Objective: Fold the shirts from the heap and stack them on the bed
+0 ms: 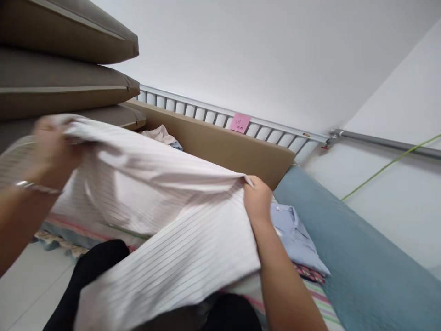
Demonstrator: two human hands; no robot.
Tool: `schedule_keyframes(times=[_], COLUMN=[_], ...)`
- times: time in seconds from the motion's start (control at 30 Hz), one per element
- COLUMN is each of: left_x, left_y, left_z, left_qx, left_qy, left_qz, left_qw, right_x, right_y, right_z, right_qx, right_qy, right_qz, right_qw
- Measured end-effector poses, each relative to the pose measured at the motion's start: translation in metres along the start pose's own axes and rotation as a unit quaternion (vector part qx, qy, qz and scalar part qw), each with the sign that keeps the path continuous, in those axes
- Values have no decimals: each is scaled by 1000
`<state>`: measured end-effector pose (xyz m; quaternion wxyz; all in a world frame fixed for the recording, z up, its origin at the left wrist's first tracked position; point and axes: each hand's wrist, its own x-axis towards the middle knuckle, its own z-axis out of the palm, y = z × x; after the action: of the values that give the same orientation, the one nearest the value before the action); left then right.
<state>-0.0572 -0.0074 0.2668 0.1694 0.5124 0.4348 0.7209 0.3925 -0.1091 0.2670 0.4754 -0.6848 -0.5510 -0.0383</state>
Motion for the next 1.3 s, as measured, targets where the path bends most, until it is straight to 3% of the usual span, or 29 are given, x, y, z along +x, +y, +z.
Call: schedule_keyframes(times=[0.07, 0.17, 0.2, 0.27, 0.4, 0.47, 0.53, 0.6, 0.7, 0.77, 0.87, 1.03, 1.1, 1.2, 1.3], left_x=[0, -44, -70, -131, -254, -300, -333, -357, -382, -394, -401, -365, -338, -301, -282], left_y=[-27, -71, -84, -105, -121, -122, -124, -129, -134, -133, -118, -67, -46, -21, -4], left_z=[25, 43, 42, 34, 13, 12, 19, 32, 55, 68, 82, 72, 60, 42, 34], left_qx=[46, 96, 105, 136, 77, 20, -18, -20, -41, -97, -165, -302, -328, -327, -356], left_qy=[-41, -87, -109, -223, -385, -410, -417, -406, -416, -449, -464, -394, -351, -293, -266], left_qz=[-127, -149, -142, -115, -262, -318, -374, -423, -465, -477, -497, -543, -542, -513, -499], left_qw=[990, 980, 978, 958, 882, 854, 828, 810, 780, 749, 715, 677, 689, 737, 744], right_x=[14, 6, -5, -38, -124, -165, -196, -215, -224, -222, -222, -230, -232, -232, -230], right_y=[15, 52, 68, 103, 167, 183, 186, 178, 160, 153, 154, 165, 166, 165, 160], right_z=[43, 81, 85, 83, 67, 66, 73, 85, 102, 109, 113, 110, 108, 107, 110], right_qx=[-10, 15, 24, 33, 87, 167, 250, 313, 342, 348, 399, 436, 428, 434, 456], right_qy=[-44, -85, -99, -123, -133, -119, -98, -80, -92, -112, -128, -148, -157, -165, -140], right_qz=[46, 107, 108, 103, 236, 344, 441, 495, 542, 556, 510, 458, 471, 505, 515], right_qw=[998, 990, 989, 986, 959, 916, 856, 807, 762, 746, 751, 760, 756, 728, 712])
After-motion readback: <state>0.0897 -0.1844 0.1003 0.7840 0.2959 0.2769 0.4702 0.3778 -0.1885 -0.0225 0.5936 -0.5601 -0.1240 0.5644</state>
